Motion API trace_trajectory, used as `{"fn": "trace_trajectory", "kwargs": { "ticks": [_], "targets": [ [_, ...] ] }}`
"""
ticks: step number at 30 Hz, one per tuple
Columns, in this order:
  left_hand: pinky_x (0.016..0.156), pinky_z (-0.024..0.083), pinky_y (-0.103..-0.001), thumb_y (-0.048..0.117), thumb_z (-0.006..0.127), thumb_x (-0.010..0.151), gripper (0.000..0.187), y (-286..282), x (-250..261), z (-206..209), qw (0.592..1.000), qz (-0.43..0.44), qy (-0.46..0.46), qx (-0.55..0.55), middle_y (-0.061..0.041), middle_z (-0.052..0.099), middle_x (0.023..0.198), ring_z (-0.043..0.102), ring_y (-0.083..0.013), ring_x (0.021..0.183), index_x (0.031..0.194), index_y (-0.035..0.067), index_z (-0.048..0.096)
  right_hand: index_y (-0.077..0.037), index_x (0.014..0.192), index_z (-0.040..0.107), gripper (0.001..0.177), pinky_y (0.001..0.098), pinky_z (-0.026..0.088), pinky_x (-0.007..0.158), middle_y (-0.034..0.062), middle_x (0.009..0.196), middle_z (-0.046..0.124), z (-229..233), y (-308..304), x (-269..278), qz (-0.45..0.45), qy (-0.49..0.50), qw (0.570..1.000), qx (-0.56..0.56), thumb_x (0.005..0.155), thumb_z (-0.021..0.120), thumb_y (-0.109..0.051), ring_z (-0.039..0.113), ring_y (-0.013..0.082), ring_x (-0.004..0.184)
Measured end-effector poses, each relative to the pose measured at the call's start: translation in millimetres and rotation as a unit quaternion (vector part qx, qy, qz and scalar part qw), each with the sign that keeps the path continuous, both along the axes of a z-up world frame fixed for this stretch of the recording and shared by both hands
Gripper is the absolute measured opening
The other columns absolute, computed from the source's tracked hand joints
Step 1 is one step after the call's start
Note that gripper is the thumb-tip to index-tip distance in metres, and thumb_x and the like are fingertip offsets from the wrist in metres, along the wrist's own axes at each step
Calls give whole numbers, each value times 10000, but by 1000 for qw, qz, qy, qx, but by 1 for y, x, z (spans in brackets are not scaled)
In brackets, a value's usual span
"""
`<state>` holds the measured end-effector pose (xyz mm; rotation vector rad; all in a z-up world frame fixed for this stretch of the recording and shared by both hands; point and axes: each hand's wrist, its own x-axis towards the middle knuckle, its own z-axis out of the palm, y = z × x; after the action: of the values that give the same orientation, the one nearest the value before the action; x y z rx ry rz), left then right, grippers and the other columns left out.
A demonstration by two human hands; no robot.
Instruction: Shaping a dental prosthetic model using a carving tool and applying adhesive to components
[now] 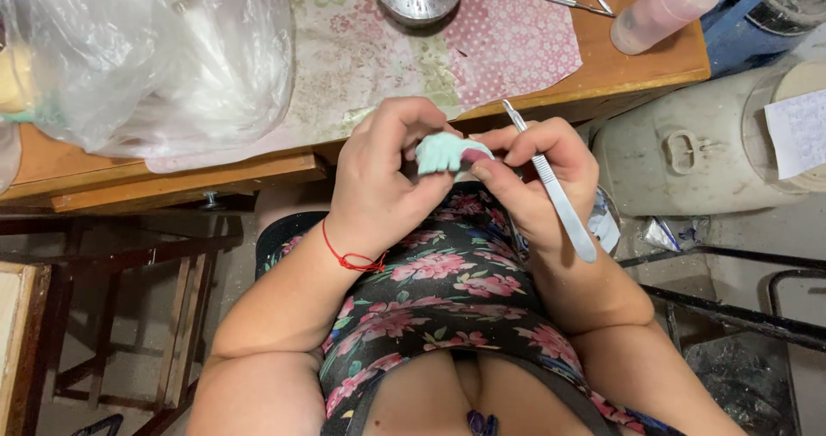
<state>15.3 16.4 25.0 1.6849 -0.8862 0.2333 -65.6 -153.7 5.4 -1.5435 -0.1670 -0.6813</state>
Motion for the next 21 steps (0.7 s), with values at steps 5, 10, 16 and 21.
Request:
{"fn": "trace_trajectory", "kwargs": {
  "ticks": [5,10,16,21],
  "targets": [
    [619,494,-231,120,773,890,384,-5,-3,-13,981,-40,179,-57,-47,777,918,603,-93,667,1230,107,593,-94,891,423,399,197,502,575,212,916,712,2,8,6,-3,51,989,136,888,789,65,591,74,654],
    [567,488,-128,151,806,897,419,-9,-3,-19,933,-108,321,-121,-37,777,892,602,0,693,1286,79,669,-114,888,419,405,190,472,591,167,803,669,-7,8,12,2,56,969,241,881,791,46,572,91,635],
    [602,566,-136,149,942,773,699,-3,-1,-13,935,-142,307,-108,-39,689,1051,629,-32,775,1401,78,643,-113,907,435,368,225,492,577,189,839,669,-29,-2,14,19,45,957,287,886,758,61,586,117,643],
    [875,595,-322,87,860,821,463,1,0,-2,989,-54,126,-58,-37,732,1085,720,-200,931,1267,124,743,-106,920,425,382,283,610,672,245,961,722,-15,8,12,63,49,955,287,890,772,52,718,177,742]
  ]
}}
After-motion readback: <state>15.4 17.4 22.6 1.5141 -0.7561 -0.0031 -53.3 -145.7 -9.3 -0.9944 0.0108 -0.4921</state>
